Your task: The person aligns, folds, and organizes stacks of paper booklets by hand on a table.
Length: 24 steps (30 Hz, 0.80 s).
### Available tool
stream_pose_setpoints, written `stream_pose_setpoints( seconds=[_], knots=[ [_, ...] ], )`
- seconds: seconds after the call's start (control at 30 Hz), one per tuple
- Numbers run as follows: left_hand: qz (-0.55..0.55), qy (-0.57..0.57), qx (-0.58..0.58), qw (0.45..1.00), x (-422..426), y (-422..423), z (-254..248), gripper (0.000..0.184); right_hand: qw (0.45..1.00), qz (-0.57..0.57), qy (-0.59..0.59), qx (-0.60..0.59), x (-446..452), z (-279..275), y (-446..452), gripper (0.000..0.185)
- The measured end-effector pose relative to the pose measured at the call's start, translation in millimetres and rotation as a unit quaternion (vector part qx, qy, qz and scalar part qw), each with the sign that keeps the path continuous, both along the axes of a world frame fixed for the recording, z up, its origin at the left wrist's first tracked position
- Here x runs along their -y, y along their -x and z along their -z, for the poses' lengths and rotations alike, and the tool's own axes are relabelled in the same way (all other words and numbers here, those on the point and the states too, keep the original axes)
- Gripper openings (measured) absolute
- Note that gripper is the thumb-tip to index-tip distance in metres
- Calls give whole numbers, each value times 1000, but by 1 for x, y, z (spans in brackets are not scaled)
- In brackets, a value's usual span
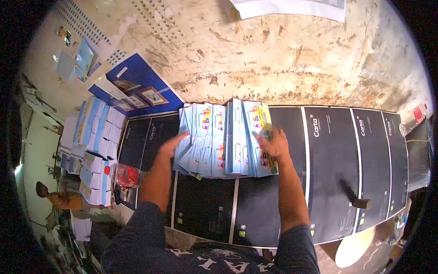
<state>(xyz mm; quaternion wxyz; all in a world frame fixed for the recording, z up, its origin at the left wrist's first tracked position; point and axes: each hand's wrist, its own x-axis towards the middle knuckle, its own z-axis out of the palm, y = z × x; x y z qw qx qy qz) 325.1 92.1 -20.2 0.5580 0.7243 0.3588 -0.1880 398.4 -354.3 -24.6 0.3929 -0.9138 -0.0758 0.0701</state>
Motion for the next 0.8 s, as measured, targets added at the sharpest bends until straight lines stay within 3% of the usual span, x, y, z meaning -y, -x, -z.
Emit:
stream_pose_setpoints(
  seconds=[0.03, 0.07, 0.13, 0.17, 0.2, 0.23, 0.27, 0.3, 0.33, 0.37, 0.4, 0.47, 0.5, 0.57, 0.63, 0.67, 0.7, 0.77, 0.8],
  knots=[
    [30, -165, 27, 985, 16, -4, 4, 73, 1000, -3, -1, 2, 1, 3, 0, 100],
    [23, -164, 29, 986, 27, -8, 3, 73, 1000, 1, -3, 12, 2, 6, 0, 99],
    [-19, 46, 57, 997, 51, -7, -6, 82, 999, -22, -48, 6, 8, 2, 0, 97],
    [28, 71, 105, 992, 70, -6, -9, 78, 998, -35, -48, 15, 7, -6, -3, 97],
    [81, -2, 80, 993, 92, 0, -38, 69, 997, -25, -69, -5, 4, -11, -3, 97],
    [73, 172, 129, 974, 114, 10, -47, 69, 996, -16, -85, -32, 3, -11, 4, 96],
    [70, 142, 138, 978, 131, 12, -36, 67, 998, -24, -49, -30, 3, -10, 2, 95],
    [81, 96, 145, 981, 144, 7, -12, 83, 998, -29, -45, -24, 3, -3, -10, 95],
    [-2, -69, 109, 992, 166, 9, 0, 97, 993, -66, -90, -43, 7, 14, -14, 94],
    [-83, -229, 69, 967, 182, 10, 10, 111, 984, -102, -131, -61, 13, 23, -15, 93],
    [-85, -223, 76, 968, 182, 2, 12, 111, 991, -102, -75, -45, 15, -2, -8, 89],
    [-108, -67, 97, 987, 192, 3, 23, 123, 994, -82, -70, -32, 16, 10, -6, 87],
    [-174, 27, 92, 980, 184, 3, 15, 112, 995, -66, -80, -14, 16, 12, -7, 86],
    [-92, 266, 111, 953, 163, -1, 14, 94, 996, -67, -59, -7, 16, 0, -8, 86],
    [-106, 229, 175, 951, 176, 0, 4, 76, 954, -142, -169, -203, 17, -11, -18, 88],
    [-123, 220, 111, 961, 193, 12, -53, 71, 963, -170, -178, -113, 28, 43, -38, 89],
    [-82, 308, 129, 939, 187, 10, -31, 68, 963, -168, -182, -109, 25, 48, -38, 89],
    [-8, 303, 210, 930, 195, 16, -26, 66, 956, -193, -174, -135, 26, 50, -29, 89],
    [-17, 352, 187, 917, 195, 16, -16, 65, 930, -184, -233, -215, 15, 7, -7, 90]
  ],
)
